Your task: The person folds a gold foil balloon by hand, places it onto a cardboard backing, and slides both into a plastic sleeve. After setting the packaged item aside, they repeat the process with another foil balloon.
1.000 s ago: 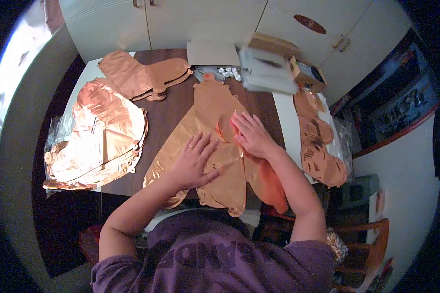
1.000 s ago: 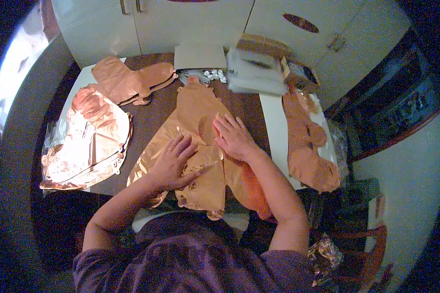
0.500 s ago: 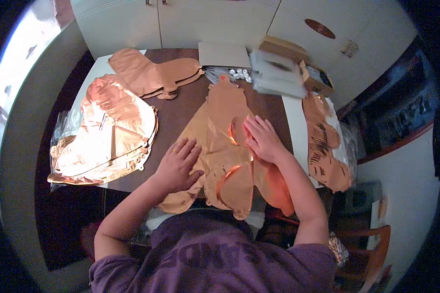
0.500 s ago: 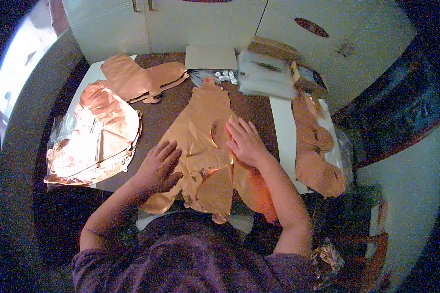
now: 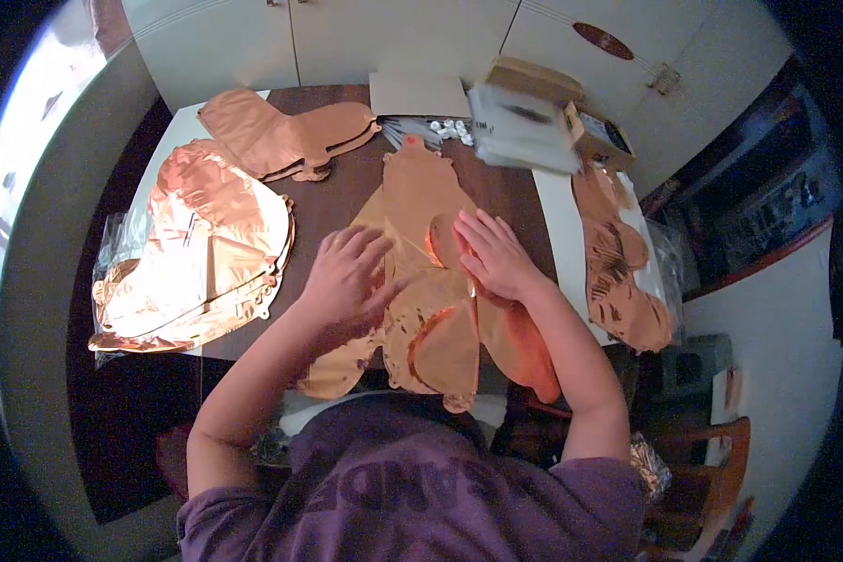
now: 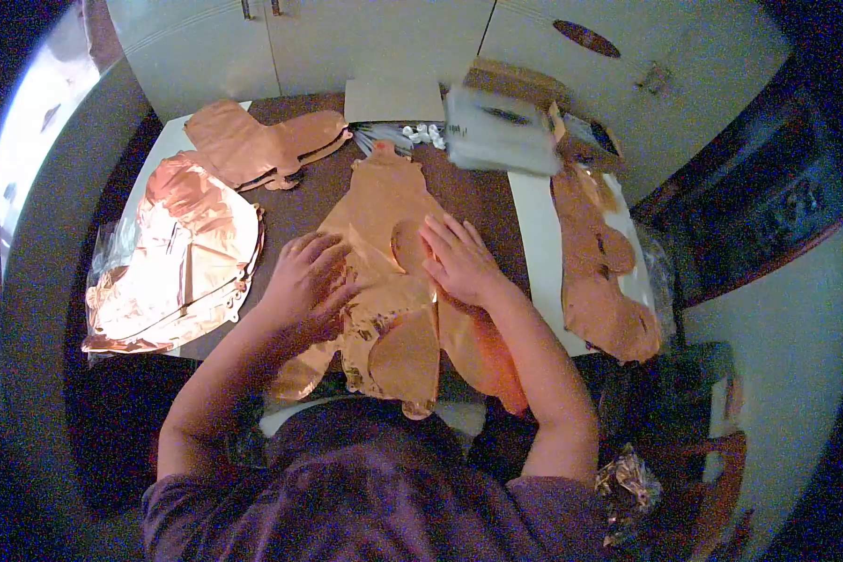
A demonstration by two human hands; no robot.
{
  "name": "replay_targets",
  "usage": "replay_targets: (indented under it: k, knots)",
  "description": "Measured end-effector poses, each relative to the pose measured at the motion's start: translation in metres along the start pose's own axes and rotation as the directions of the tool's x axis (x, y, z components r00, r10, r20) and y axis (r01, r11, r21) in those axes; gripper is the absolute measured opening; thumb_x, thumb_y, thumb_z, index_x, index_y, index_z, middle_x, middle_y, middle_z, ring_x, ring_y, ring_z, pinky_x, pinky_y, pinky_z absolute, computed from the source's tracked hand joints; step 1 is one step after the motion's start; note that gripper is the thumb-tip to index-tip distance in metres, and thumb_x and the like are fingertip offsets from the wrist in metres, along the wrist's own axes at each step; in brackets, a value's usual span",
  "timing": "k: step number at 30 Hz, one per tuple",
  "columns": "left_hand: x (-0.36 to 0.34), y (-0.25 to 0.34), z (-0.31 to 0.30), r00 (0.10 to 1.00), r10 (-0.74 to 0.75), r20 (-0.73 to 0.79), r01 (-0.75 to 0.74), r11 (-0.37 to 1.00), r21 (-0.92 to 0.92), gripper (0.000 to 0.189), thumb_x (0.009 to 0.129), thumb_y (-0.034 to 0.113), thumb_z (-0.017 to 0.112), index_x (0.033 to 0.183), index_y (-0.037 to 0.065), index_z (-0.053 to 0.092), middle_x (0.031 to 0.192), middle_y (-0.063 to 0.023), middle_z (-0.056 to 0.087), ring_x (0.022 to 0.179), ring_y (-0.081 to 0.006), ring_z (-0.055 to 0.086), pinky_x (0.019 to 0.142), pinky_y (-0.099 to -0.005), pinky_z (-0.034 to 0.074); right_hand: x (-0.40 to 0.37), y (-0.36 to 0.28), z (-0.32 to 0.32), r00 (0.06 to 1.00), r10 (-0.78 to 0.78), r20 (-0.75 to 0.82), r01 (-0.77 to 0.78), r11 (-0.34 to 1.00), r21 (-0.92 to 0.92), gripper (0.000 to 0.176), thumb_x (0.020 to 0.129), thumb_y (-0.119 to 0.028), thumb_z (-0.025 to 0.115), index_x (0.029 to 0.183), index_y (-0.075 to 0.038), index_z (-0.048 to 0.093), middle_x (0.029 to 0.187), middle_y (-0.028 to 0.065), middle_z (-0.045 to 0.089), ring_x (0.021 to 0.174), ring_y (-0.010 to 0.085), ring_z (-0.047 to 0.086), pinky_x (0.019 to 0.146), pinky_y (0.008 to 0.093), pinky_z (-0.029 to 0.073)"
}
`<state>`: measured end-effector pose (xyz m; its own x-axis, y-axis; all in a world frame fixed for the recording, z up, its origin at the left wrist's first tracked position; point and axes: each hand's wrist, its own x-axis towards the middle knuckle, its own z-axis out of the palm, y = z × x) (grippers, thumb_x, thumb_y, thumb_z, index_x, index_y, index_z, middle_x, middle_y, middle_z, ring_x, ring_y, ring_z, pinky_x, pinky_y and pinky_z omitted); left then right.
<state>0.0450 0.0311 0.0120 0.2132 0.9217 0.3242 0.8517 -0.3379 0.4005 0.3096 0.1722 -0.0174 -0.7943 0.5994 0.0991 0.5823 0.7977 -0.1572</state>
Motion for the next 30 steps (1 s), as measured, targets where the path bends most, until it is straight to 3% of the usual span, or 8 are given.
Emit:
replay_targets:
  k: [3, 6, 15, 18, 20, 24, 27, 30]
  knots:
    - [0.03, 0.016, 0.008, 0.991, 0.131, 0.021, -0.126, 0.979, -0.159, 0.071, 0.084, 0.05, 0.063, 0.135, 0.002, 0.049, 0.14, -0.024, 0.045, 0.135, -0.0418, 0.036, 0.112, -0.0539, 0.028, 0.002, 0.003, 0.004, 1.0, 0.012, -0.011, -0.012, 1.0, 0.022, 0.055, 0.095, -0.034, 0.05, 0.142, -0.007, 0.041, 0.153, 0.0122, 0.034, 0.143, 0.032, 0.027, 0.116, 0.052, 0.022]
    - [0.036, 0.012, 0.034, 0.956, 0.287, 0.066, -0.282, 0.957, -0.075, 0.082, 0.08, 0.058, 0.063, 0.138, 0.003, 0.045, 0.143, -0.0247, 0.042, 0.138, -0.0424, 0.032, 0.115, -0.0551, 0.022, 0.0, 0.007, 0.008, 0.998, -0.033, -0.051, 0.033, 0.999, 0.014, 0.054, 0.095, -0.034, 0.051, 0.141, -0.007, 0.041, 0.152, 0.0125, 0.035, 0.142, 0.0322, 0.028, 0.116, 0.0513, 0.023]
    - [0.025, -0.012, 0.056, 0.946, 0.262, 0.189, -0.264, 0.964, -0.015, 0.098, 0.072, 0.069, 0.063, 0.144, 0.005, 0.041, 0.148, -0.0233, 0.038, 0.139, -0.0432, 0.031, 0.115, -0.0558, 0.019, 0.003, 0.009, 0.003, 0.996, -0.024, -0.081, 0.036, 0.989, 0.143, 0.05, 0.092, -0.026, 0.059, 0.136, -0.006, 0.047, 0.146, 0.017, 0.041, 0.138, 0.0345, 0.035, 0.115, 0.0435, 0.025]
    - [0.026, -0.011, 0.054, 0.946, 0.26, 0.195, -0.263, 0.965, -0.009, 0.097, 0.072, 0.067, 0.064, 0.143, 0.005, 0.042, 0.148, -0.0234, 0.038, 0.139, -0.0433, 0.031, 0.115, -0.0554, 0.019, -0.014, 0.026, -0.004, 0.898, 0.214, -0.384, -0.024, 0.895, 0.445, 0.052, 0.088, -0.033, 0.066, 0.129, -0.004, 0.053, 0.138, 0.0191, 0.049, 0.129, 0.0371, 0.046, 0.109, 0.0449, 0.037]
    - [0.024, -0.007, 0.052, 0.951, 0.259, 0.17, -0.267, 0.963, 0.024, 0.095, 0.072, 0.066, 0.064, 0.14, 0.003, 0.043, 0.146, -0.0231, 0.04, 0.138, -0.0418, 0.032, 0.115, -0.0535, 0.021, -0.047, 0.012, -0.041, 0.824, 0.534, -0.189, -0.338, 0.731, 0.593, 0.058, 0.085, -0.042, 0.069, 0.125, -0.002, 0.055, 0.129, 0.021, 0.055, 0.121, 0.0365, 0.054, 0.102, 0.0434, 0.043]
    - [0.026, -0.007, 0.051, 0.951, 0.259, 0.167, -0.266, 0.964, 0.024, 0.095, 0.073, 0.067, 0.063, 0.139, 0.002, 0.043, 0.146, -0.023, 0.04, 0.138, -0.0409, 0.032, 0.116, -0.0519, 0.021, -0.116, -0.025, -0.076, 0.673, 0.713, 0.197, -0.687, 0.702, -0.189, 0.064, 0.077, -0.05, 0.073, 0.115, 0.0, 0.059, 0.115, 0.0228, 0.063, 0.105, 0.0389, 0.062, 0.09, 0.0442, 0.05]
    - [0.024, -0.008, 0.056, 0.953, 0.256, 0.16, -0.267, 0.962, 0.054, 0.095, 0.073, 0.067, 0.062, 0.14, 0.002, 0.044, 0.145, -0.023, 0.04, 0.138, -0.041, 0.032, 0.117, -0.0515, 0.02, -0.128, -0.038, -0.072, 0.636, 0.757, 0.146, -0.753, 0.651, -0.093, 0.058, 0.076, -0.046, 0.074, 0.107, 0.0, 0.059, 0.11, 0.0224, 0.064, 0.1, 0.0394, 0.063, 0.085, 0.0445, 0.051]
    - [0.024, -0.008, 0.055, 0.956, 0.262, 0.134, -0.267, 0.964, 0.019, 0.095, 0.073, 0.067, 0.062, 0.139, 0.001, 0.044, 0.145, -0.0231, 0.041, 0.138, -0.0411, 0.032, 0.117, -0.051, 0.019, -0.13, -0.019, -0.059, 0.617, 0.678, 0.399, -0.779, 0.598, 0.189, 0.049, 0.075, -0.042, 0.076, 0.098, -0.002, 0.06, 0.106, 0.021, 0.065, 0.096, 0.0385, 0.064, 0.082, 0.0451, 0.052]
